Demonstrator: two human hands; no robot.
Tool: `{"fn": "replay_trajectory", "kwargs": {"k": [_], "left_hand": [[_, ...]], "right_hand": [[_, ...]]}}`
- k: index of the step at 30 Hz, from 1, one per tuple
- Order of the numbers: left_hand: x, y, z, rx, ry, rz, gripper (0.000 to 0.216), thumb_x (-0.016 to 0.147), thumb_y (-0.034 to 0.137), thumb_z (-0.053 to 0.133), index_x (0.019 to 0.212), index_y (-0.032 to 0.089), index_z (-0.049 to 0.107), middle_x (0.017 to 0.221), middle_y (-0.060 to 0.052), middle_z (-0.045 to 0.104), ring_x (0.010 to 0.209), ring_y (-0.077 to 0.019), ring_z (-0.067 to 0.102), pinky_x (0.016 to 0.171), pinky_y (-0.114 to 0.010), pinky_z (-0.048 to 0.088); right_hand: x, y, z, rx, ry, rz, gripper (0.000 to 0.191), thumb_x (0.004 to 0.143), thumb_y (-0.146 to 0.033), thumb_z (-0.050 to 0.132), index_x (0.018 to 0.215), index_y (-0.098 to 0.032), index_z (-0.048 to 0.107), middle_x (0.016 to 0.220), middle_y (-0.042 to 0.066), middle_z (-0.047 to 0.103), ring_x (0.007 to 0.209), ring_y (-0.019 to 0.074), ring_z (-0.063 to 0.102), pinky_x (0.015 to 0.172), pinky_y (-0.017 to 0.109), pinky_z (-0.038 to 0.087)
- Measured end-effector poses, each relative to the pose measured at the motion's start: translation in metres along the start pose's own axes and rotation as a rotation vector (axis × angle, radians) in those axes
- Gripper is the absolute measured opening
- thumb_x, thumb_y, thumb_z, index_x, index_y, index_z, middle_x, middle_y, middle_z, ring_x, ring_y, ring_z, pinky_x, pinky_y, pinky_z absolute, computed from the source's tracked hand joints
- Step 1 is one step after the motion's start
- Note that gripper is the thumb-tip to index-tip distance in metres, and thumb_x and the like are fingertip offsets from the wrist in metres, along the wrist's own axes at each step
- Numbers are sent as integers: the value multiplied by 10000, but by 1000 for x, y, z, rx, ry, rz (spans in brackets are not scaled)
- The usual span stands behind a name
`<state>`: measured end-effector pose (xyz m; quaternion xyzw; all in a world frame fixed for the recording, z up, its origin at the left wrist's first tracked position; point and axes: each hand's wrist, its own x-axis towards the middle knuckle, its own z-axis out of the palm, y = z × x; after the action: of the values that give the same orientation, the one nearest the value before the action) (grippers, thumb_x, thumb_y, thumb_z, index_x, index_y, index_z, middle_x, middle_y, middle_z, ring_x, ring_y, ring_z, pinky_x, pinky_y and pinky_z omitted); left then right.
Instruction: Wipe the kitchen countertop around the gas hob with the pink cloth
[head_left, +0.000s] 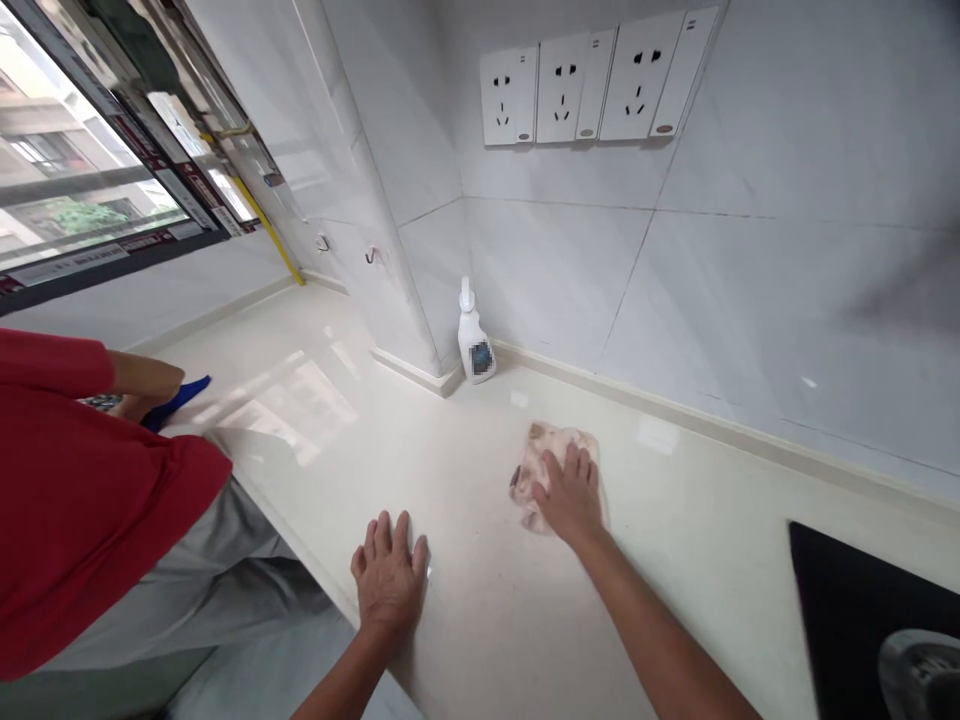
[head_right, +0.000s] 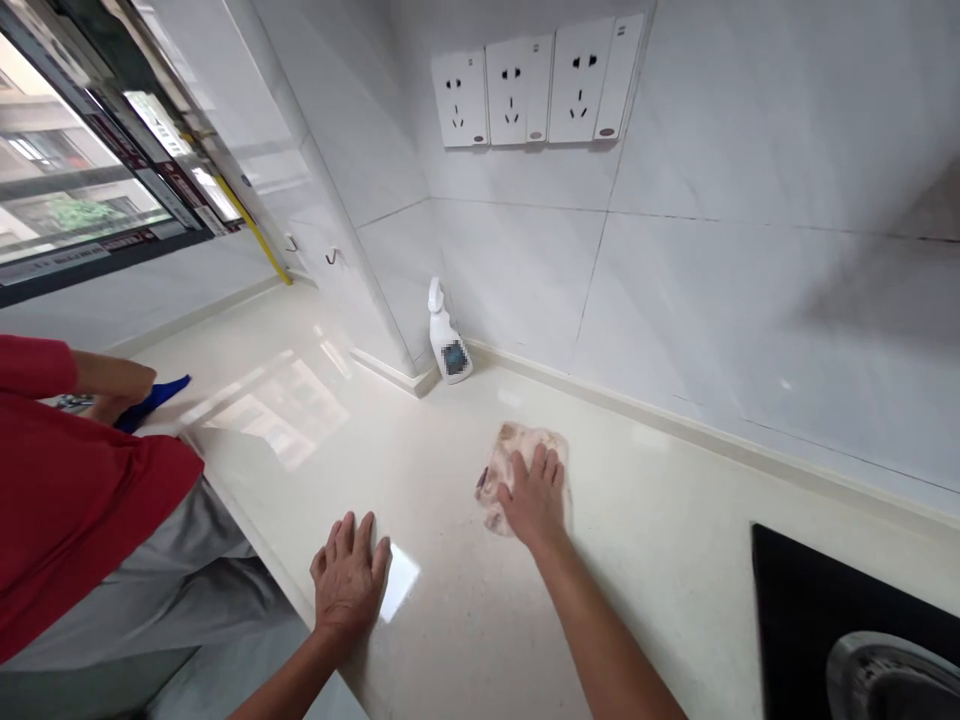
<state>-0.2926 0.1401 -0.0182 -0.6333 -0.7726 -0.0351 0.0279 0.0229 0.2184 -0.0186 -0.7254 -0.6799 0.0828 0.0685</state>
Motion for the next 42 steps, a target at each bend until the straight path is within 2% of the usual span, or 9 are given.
{"fn": "replay_trajectory", "kwargs": {"k": [4,7,10,14,20,28,31,36,42], "left_hand": [[0,0,-2,46,-9,1,553,1069,393,379,1541,159,547,1675,-197,403,1577,-357,301,1244,-540,260],[0,0,-4,63,-23,1,550,1067,387,396,1548,163,540,1675,-195,405,1579,-356,301,1244,-533,263],[0,0,-5,61,-24,4,553,1066,396,403,1555,172,531,1674,-189,408,1580,-346,301,1244,-526,264],[0,1,-5,61,-11,9,548,1063,393,404,1544,170,545,1672,-192,413,1576,-347,309,1240,-526,265],[0,3,-4,77,3,8,544,1053,400,426,1530,177,559,1667,-186,428,1570,-345,323,1239,-528,266],[-1,4,-3,48,-13,4,549,1057,410,417,1541,186,548,1679,-182,412,1572,-353,323,1234,-539,273],[-2,3,-2,55,-1,7,552,1053,414,422,1542,188,546,1677,-179,416,1571,-352,324,1232,-536,269],[-2,3,-3,56,13,10,535,1046,398,445,1524,193,569,1669,-174,433,1565,-349,335,1226,-534,274],[-2,2,-6,4,13,1,520,1037,370,484,1511,182,582,1662,-184,436,1569,-349,327,1240,-531,261]], "right_hand": [[-40,-45,12,37,3,-204,705,1001,-583,533,1614,-248,437,1746,186,219,1613,430,149,1284,617,138],[-82,-58,19,84,81,-361,716,978,-573,591,1611,-280,432,1748,169,221,1614,418,161,1285,622,173],[-121,-48,23,122,202,-500,715,948,-508,662,1594,-293,443,1752,156,219,1607,413,194,1266,623,250],[-151,-9,21,101,208,-585,716,904,-421,719,1569,-332,469,1757,104,233,1610,357,220,1275,573,274],[-152,35,25,56,214,-499,626,903,-418,697,1509,-353,553,1718,113,332,1576,363,314,1242,586,313],[-160,0,37,20,295,-391,723,930,-366,646,1610,-284,416,1748,148,235,1608,418,193,1246,639,293],[-173,-26,38,36,302,-442,782,893,-388,696,1609,-262,408,1747,178,221,1605,449,173,1240,654,287],[-193,-58,44,100,230,-665,785,864,-517,723,1562,-277,457,1749,173,220,1595,443,211,1228,626,305],[-184,-41,43,157,150,-791,801,835,-565,748,1554,-352,467,1751,125,243,1595,384,249,1229,594,307]]}}
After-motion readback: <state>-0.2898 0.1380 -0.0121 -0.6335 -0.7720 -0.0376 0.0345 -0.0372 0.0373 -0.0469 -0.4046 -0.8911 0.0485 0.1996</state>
